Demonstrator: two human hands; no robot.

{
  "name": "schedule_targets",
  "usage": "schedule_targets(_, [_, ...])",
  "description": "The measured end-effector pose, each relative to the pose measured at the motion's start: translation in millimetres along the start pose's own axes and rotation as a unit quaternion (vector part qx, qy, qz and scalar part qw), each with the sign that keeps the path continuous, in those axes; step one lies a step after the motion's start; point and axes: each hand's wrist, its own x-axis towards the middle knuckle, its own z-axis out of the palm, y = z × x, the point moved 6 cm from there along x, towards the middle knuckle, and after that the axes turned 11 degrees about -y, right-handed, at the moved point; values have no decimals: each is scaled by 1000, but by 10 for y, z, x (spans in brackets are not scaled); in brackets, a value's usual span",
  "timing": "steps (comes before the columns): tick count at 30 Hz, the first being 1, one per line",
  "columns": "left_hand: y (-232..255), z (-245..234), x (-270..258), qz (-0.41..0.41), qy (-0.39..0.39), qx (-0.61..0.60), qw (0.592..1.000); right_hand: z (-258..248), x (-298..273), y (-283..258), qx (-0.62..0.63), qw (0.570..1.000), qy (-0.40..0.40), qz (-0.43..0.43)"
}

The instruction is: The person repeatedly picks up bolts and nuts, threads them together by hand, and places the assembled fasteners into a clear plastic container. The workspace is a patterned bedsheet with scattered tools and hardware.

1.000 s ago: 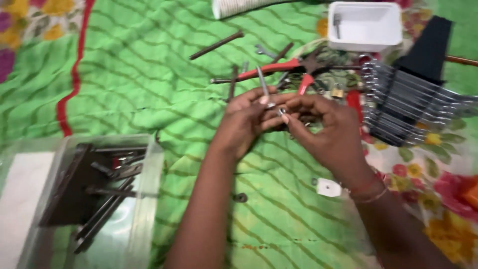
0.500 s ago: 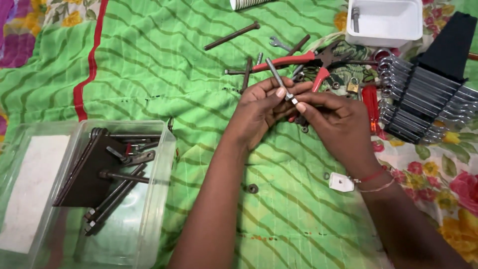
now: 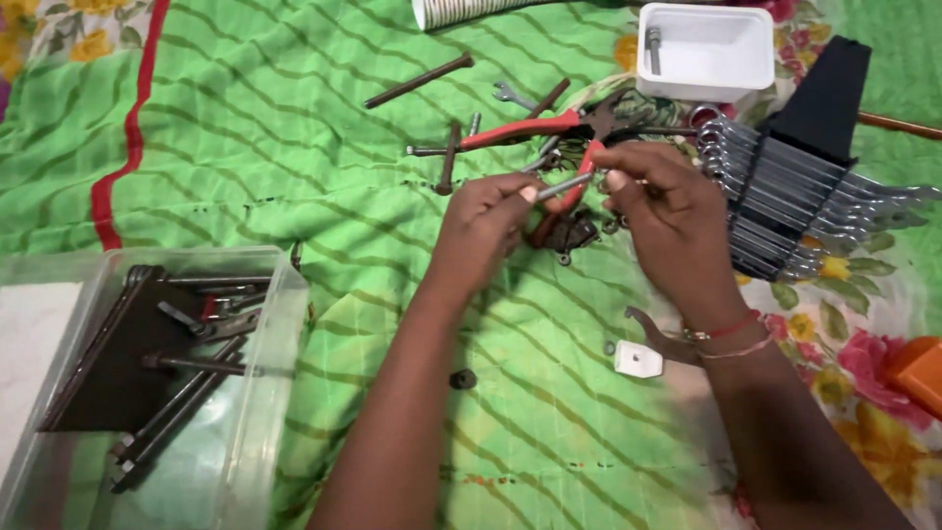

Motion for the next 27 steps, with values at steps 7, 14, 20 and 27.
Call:
schedule_targets(7, [51, 31, 8, 50, -10, 62, 997, -8, -10, 160, 90, 993, -22, 77])
schedule_targets(14, [83, 71, 2, 49, -6, 76, 996, -5, -5, -62, -2, 998, -53, 20])
schedule_targets(20, [174, 96, -19, 58, -3, 131, 990, -16, -18, -194, -60, 996, -71, 3])
schedule_targets(27, [220, 106, -39, 71, -6, 192, 979, -49, -44, -82, -118, 989, -81, 44])
